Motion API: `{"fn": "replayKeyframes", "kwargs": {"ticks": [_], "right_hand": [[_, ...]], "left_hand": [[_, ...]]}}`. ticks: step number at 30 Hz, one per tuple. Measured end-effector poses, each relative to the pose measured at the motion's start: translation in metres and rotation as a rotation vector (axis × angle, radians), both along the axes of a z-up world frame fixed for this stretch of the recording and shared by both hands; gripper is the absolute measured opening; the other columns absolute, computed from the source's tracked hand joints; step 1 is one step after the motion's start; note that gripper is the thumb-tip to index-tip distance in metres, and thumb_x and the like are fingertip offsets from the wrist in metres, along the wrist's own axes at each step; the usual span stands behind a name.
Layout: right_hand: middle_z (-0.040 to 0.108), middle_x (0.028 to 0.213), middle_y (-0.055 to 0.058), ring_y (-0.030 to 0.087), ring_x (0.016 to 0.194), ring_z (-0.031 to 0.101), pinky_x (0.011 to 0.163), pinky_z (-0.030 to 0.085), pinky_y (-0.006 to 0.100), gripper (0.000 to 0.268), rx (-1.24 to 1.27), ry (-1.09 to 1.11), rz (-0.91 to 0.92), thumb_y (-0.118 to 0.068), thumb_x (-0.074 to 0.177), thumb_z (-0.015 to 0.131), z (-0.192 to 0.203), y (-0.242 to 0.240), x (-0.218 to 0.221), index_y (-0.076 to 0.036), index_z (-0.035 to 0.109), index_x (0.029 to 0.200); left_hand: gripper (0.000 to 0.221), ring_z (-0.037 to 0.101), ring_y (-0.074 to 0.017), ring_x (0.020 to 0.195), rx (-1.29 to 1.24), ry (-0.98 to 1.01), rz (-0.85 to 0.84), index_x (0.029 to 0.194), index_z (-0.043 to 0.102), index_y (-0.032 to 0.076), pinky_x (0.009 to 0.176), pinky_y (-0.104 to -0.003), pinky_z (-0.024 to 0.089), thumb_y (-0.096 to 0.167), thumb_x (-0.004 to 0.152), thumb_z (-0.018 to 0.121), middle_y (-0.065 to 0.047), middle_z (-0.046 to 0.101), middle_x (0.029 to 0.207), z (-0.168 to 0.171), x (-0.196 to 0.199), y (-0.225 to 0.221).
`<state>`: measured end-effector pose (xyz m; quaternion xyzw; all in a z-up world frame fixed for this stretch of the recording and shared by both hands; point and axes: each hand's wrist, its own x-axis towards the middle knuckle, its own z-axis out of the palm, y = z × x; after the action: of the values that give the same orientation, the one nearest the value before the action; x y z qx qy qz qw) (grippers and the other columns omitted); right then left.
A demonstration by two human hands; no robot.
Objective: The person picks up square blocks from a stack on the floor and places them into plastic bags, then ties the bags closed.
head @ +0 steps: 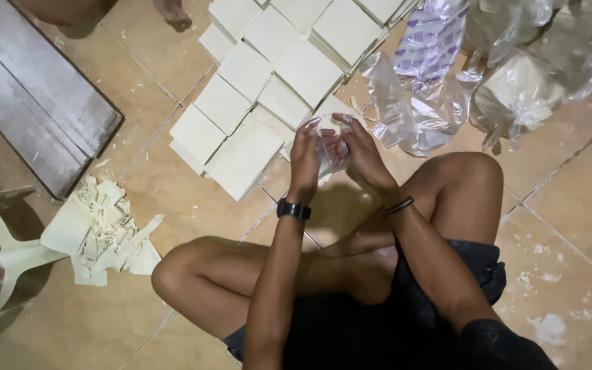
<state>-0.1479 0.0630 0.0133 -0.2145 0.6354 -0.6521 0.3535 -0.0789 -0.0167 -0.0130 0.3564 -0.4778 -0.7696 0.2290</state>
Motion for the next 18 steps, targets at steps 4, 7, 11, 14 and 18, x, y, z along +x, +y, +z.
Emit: {"fn": "replayKeyframes", "kwargs": {"ticks": [4, 7, 11, 14, 18], "right_hand": [[0.041, 0.08, 0.005, 0.012, 0.068, 0.04, 0.064, 0.031, 0.026, 0.029, -0.106, -0.177, -0.104, -0.008, 0.084, 0.034, -0.044, -0.001, -0.011, -0.003, 0.052, 0.106], [0.031, 0.054, -0.001, 0.007, 0.046, 0.035, 0.042, 0.03, 0.019, 0.026, -0.207, -0.249, -0.111, -0.01, 0.085, 0.032, -0.07, 0.002, -0.019, 0.002, 0.051, 0.099], [0.05, 0.071, 0.008, 0.02, 0.069, 0.052, 0.063, 0.043, 0.029, 0.023, -0.086, 0.351, 0.09, 0.002, 0.084, 0.032, -0.018, 0.015, -0.021, -0.002, 0.054, 0.089], [0.056, 0.067, 0.009, 0.027, 0.069, 0.057, 0.063, 0.043, 0.037, 0.014, 0.161, 0.582, 0.168, -0.006, 0.089, 0.036, -0.017, 0.018, -0.019, -0.006, 0.048, 0.095], [0.058, 0.074, 0.012, 0.034, 0.072, 0.057, 0.066, 0.042, 0.045, 0.009, 0.301, 0.55, 0.231, -0.005, 0.088, 0.033, 0.015, 0.015, -0.014, -0.008, 0.031, 0.096]], "left_hand": [[0.027, 0.051, -0.0107, 0.066, 0.193, 0.074, 0.058, 0.116, 0.042, 0.008, 0.056, -0.021, 0.045, 0.016, 0.091, 0.037, -0.006, 0.053, 0.085, -0.035, -0.012, -0.012], [0.03, 0.041, -0.0071, 0.056, 0.249, 0.013, 0.004, 0.119, 0.042, 0.005, 0.045, -0.015, 0.035, 0.014, 0.09, 0.036, -0.005, 0.05, 0.081, -0.031, -0.009, -0.013], [0.031, 0.044, -0.0056, 0.059, 0.048, -0.09, -0.081, 0.117, 0.044, 0.006, 0.049, -0.016, 0.039, 0.014, 0.088, 0.04, -0.007, 0.056, 0.089, -0.007, -0.003, -0.001], [0.031, 0.05, -0.0103, 0.06, 0.007, -0.029, -0.039, 0.115, 0.035, 0.004, 0.048, -0.02, 0.043, 0.013, 0.088, 0.047, -0.012, 0.054, 0.089, -0.061, 0.0, -0.006], [0.033, 0.054, -0.0084, 0.062, 0.048, 0.023, 0.058, 0.109, 0.028, 0.003, 0.053, -0.017, 0.045, 0.013, 0.086, 0.049, -0.016, 0.06, 0.096, -0.042, 0.001, 0.0]]}}
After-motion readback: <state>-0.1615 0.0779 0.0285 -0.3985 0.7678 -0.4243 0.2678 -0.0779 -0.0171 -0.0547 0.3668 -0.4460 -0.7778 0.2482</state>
